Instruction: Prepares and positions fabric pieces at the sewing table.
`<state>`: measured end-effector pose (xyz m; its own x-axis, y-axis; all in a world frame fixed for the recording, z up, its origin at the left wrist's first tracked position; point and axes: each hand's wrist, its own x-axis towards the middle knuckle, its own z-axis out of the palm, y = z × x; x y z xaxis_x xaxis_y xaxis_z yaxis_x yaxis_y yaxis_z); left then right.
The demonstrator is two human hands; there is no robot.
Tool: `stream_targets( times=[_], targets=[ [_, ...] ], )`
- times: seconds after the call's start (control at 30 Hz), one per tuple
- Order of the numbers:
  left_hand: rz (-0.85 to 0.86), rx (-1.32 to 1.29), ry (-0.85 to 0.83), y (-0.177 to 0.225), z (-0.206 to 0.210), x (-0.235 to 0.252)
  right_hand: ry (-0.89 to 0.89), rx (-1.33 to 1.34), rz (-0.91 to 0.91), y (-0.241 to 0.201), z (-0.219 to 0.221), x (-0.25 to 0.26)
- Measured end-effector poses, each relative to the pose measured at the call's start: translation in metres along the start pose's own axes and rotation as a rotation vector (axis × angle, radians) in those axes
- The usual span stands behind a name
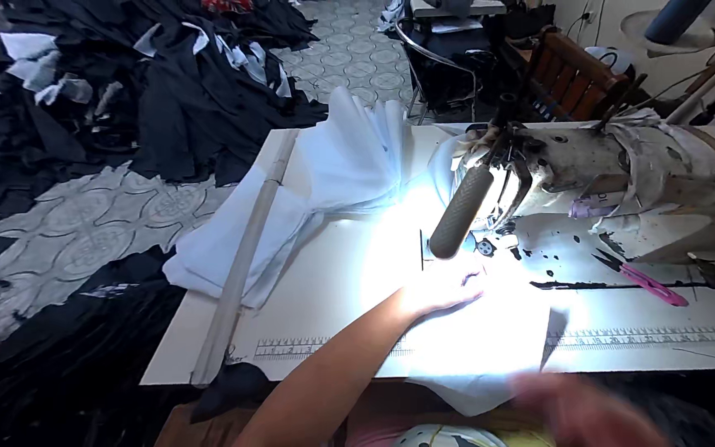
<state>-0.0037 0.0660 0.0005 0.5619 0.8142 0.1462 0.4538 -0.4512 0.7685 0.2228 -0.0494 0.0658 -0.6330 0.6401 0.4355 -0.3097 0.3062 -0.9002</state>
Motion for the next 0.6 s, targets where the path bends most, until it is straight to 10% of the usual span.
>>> stream_targets(
  times=[0.17,0.33,0.6],
  targets=[
    [-0.144,-0.516,0.189,0.008,-0.02,-0.003,0.492,-0.945,0.285,0.071,-0.05,-0.023],
    [-0.111,-0.78,0.209,-0.005,-0.036,-0.013,0.565,-1.51,-0.267,-0.002,-0.074,0.005],
    [-0.099,-0.122,-0.27,-0.019,-0.045,-0.011,0.32,-1.375,0.024,0.073,-0.062,-0.081]
  ],
)
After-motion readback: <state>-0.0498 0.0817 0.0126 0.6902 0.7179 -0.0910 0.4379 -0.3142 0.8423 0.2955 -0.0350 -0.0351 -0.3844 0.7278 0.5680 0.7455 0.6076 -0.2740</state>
